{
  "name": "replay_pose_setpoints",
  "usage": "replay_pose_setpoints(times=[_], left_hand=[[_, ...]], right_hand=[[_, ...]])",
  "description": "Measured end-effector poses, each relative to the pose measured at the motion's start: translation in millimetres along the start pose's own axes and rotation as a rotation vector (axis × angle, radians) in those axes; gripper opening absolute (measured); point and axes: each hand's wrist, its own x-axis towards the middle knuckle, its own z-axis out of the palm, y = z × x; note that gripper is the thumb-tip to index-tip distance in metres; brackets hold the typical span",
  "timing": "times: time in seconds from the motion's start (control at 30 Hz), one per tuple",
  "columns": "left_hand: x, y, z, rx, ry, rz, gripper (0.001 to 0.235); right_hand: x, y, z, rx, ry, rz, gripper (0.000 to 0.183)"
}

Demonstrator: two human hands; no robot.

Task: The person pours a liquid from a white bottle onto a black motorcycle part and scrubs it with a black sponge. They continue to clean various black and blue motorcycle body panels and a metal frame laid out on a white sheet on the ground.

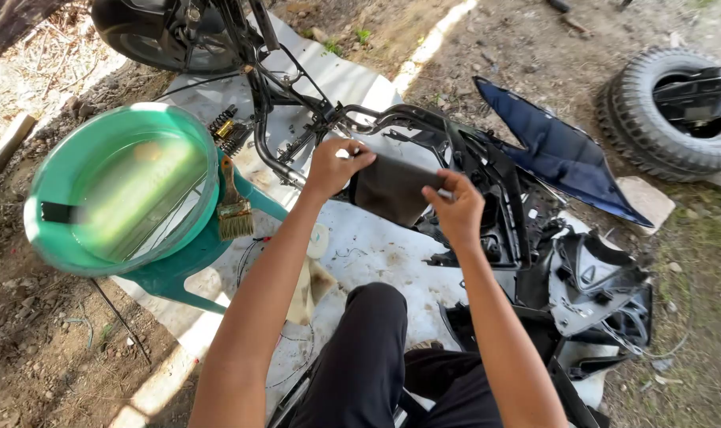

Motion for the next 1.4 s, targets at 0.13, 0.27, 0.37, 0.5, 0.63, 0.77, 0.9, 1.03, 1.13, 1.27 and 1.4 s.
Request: replay_pose_setpoints(times=[0.13,0.27,0.37,0.5,0.63,0.77,0.9,1.03,1.13,1.27,1.4], left_hand=[[-13.5,-85.2,18.2,0.068,-0.038,-0.107,0.029],[-24.2,-160.3,53.6,0.051,-0.144,-0.295,0.029],[-24.0,-214.4,93.3,0.033,-0.148,-0.379,0.03],[-22.4,-251.5,155.3,0.128,-0.03,-0.418,0.035],[-48.5,-274.7,203.8,0.08,-0.041,-0.32,0.042],[-69.4,-253.4,211.3,0.158,-0.132,-0.185,0.025],[-77.4,-230.0,201.9,0.251,-0.065,-0.176,0.016],[-87.0,-208.3,198.7,0.337,-0.022,-0.202,0.016],[-94.1,-199.1,198.2,0.392,-0.052,-0.328,0.02],[-98.8,-203.6,202.2,0.374,-0.045,-0.348,0.024],[-103.8,-211.8,202.4,0.366,-0.021,-0.315,0.025]], right_hand=[[-15.3,79.5,16.2,-0.113,-0.044,0.105,0.035],[-23.1,115.5,22.4,-0.288,-0.1,0.321,0.036],[-7.1,141.2,26.9,-0.597,-0.13,0.328,0.032],[25.6,182.7,33.3,-0.949,-0.151,0.16,0.027],[42.9,237.8,36.5,-1.269,-0.413,0.267,0.011],[44.5,240.2,41.4,-1.297,-0.517,0.337,0.018],[35.7,250.4,39.8,-1.329,-0.595,0.28,0.013],[34.4,219.1,42.6,-1.348,-0.697,0.224,0.03],[31.0,210.9,47.7,-1.439,-0.784,0.28,0.052],[27.6,231.0,45.3,-1.513,-0.74,0.23,0.06],[26.5,213.3,52.2,-1.512,-0.781,0.236,0.056]])
